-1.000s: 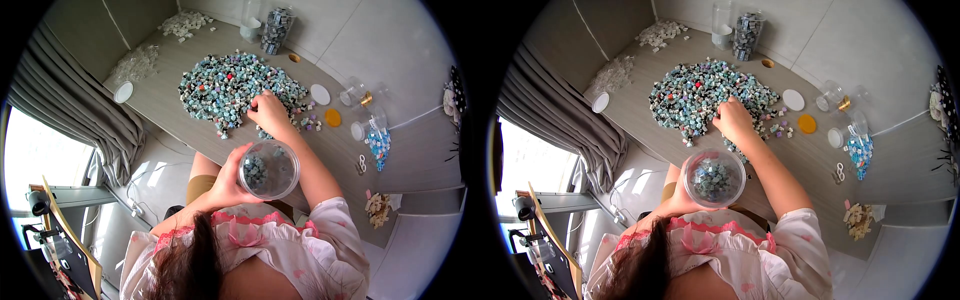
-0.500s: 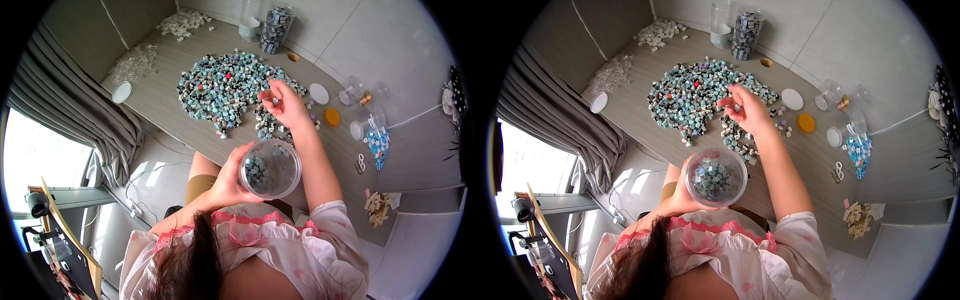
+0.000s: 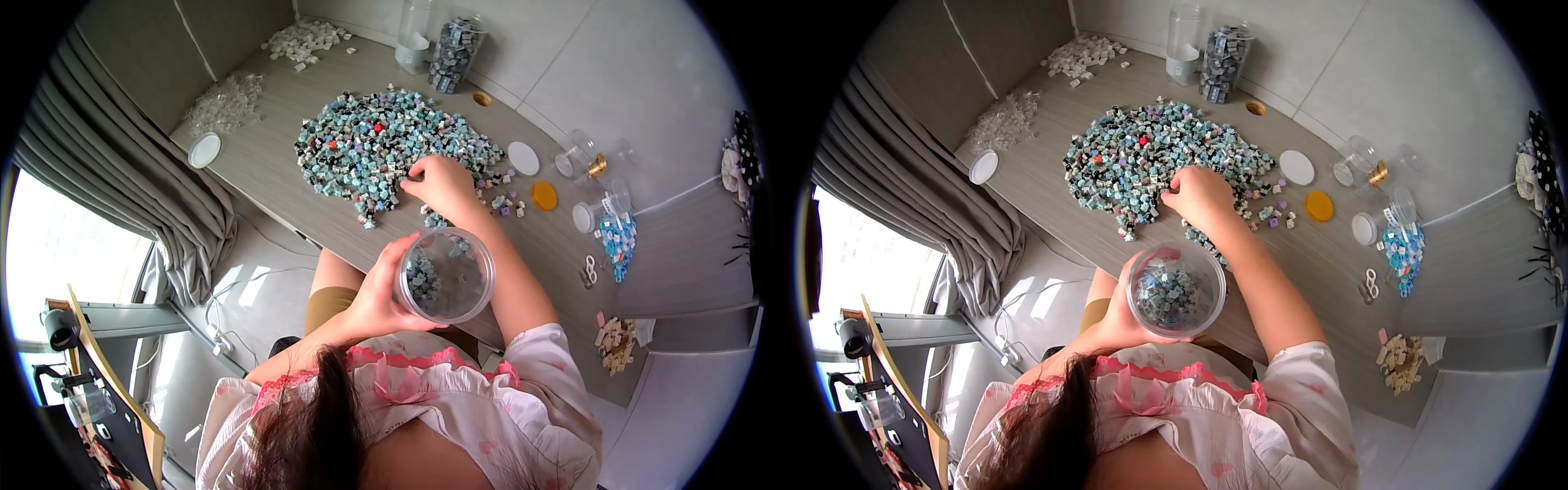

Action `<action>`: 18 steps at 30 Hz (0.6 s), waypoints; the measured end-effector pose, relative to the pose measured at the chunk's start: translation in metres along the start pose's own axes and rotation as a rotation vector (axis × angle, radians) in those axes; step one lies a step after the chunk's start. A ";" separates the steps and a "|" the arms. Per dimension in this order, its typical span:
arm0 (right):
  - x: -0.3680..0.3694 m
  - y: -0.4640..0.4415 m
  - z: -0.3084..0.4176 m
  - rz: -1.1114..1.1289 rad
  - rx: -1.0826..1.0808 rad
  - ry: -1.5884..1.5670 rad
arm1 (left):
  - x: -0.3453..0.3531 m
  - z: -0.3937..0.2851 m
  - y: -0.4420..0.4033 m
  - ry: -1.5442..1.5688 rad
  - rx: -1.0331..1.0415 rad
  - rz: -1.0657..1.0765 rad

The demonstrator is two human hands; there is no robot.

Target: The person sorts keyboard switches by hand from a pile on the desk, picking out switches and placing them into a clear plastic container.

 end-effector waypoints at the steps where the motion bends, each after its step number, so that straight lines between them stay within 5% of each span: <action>1: 0.005 -0.001 -0.002 0.006 -0.001 0.018 | 0.000 -0.001 0.000 -0.009 0.001 -0.003; 6: 0.011 -0.006 -0.002 0.028 -0.003 0.054 | 0.003 0.000 -0.004 0.020 0.005 -0.059; 9: 0.008 -0.009 -0.025 -0.107 0.082 -0.331 | 0.010 0.000 -0.009 0.020 -0.004 -0.070; 10: 0.008 -0.016 -0.024 -0.173 0.002 -0.614 | 0.012 -0.003 -0.013 -0.013 0.012 -0.059; 11: 0.024 -0.010 -0.042 -0.026 0.226 -1.056 | 0.013 -0.006 -0.018 -0.045 0.030 -0.046; 13: 0.019 -0.004 -0.026 0.071 0.240 -1.637 | 0.009 -0.018 -0.023 -0.084 0.073 -0.044; 15: 0.007 0.000 -0.023 0.054 0.184 -1.730 | -0.002 -0.025 -0.029 -0.093 0.168 0.010; 18: 0.011 -0.001 -0.035 -0.011 0.163 -1.779 | -0.037 0.000 -0.047 -0.140 -0.034 0.000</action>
Point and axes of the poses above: each hand's wrist, its own y-axis away from the middle knuckle, its own x-axis out of the palm, z = x × y, the point moved 9 cm from there along -y, towards the middle knuckle, and after that the axes turned 14 degrees about -x, right-handed, at the moved point
